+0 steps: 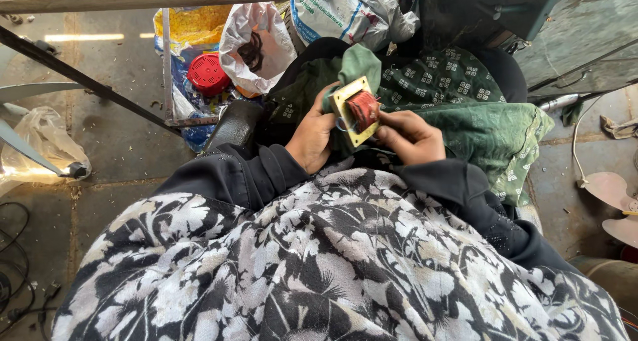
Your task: The person disassembles and repairs a transformer component, using a hammer to tap pieces together and hands to manipulate the copper coils and metal plates.
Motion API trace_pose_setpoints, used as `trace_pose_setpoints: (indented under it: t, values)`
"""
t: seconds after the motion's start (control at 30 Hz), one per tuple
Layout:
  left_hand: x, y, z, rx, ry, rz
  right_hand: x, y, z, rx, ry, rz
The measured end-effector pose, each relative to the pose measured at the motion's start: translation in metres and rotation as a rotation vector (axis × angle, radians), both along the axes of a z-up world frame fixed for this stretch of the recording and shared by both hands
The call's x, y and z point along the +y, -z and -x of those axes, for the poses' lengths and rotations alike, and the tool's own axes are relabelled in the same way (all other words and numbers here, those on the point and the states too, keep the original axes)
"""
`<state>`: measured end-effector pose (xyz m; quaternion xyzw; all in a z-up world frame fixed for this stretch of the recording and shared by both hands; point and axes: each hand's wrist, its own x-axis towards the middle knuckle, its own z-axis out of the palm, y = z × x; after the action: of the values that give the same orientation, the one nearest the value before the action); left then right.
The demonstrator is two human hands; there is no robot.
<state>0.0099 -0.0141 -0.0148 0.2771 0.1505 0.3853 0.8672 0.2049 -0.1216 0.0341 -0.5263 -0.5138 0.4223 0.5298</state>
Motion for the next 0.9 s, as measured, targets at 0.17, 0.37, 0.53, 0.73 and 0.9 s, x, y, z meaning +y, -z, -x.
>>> trace_pose_setpoints:
  t: [0.17,0.37,0.53,0.73,0.9]
  values:
    - [-0.001,-0.001,0.005,0.047,-0.008,0.073,-0.011,-0.008,0.012,-0.257,-0.004,-0.224]
    - [0.002,-0.005,0.008,-0.021,0.08,0.057,-0.015,-0.008,0.008,-0.18,-0.02,-0.281]
    - [0.007,-0.006,0.009,-0.027,0.113,0.058,-0.013,-0.011,0.008,-0.196,-0.022,-0.304]
    - [0.006,-0.003,0.004,0.016,0.092,0.04,-0.015,-0.026,0.015,-0.44,-0.033,-0.326]
    - [0.004,0.0,0.003,0.069,0.094,-0.005,-0.013,-0.033,0.017,-0.696,-0.04,-0.382]
